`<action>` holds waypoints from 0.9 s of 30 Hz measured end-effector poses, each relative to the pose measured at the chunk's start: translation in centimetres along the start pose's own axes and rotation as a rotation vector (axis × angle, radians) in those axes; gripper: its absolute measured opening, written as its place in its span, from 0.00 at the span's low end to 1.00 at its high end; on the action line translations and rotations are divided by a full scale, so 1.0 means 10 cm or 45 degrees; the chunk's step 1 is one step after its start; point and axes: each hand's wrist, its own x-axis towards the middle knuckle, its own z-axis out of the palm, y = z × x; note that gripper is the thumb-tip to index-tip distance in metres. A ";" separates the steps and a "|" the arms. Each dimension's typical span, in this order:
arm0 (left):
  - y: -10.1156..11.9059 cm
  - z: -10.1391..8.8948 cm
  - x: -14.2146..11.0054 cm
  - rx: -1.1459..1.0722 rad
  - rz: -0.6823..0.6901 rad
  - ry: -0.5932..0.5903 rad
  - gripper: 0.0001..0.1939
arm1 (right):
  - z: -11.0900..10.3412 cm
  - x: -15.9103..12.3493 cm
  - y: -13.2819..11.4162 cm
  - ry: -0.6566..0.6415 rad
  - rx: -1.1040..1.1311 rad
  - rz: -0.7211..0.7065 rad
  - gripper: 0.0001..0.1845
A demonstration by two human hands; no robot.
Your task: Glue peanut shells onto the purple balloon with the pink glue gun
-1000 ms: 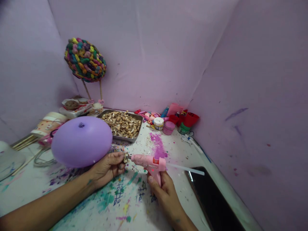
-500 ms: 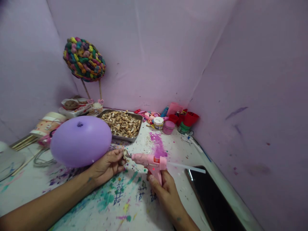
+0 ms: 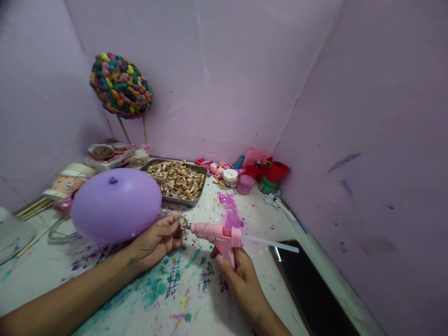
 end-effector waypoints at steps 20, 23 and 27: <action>0.01 0.04 -0.02 -0.017 0.007 -0.001 0.10 | -0.01 0.01 0.03 -0.008 0.003 0.005 0.19; 0.01 0.04 -0.02 -0.024 0.007 0.001 0.10 | -0.01 0.01 0.03 -0.012 0.006 -0.001 0.18; 0.01 0.03 -0.01 -0.029 0.006 0.009 0.09 | 0.00 0.02 0.04 -0.021 0.012 0.005 0.17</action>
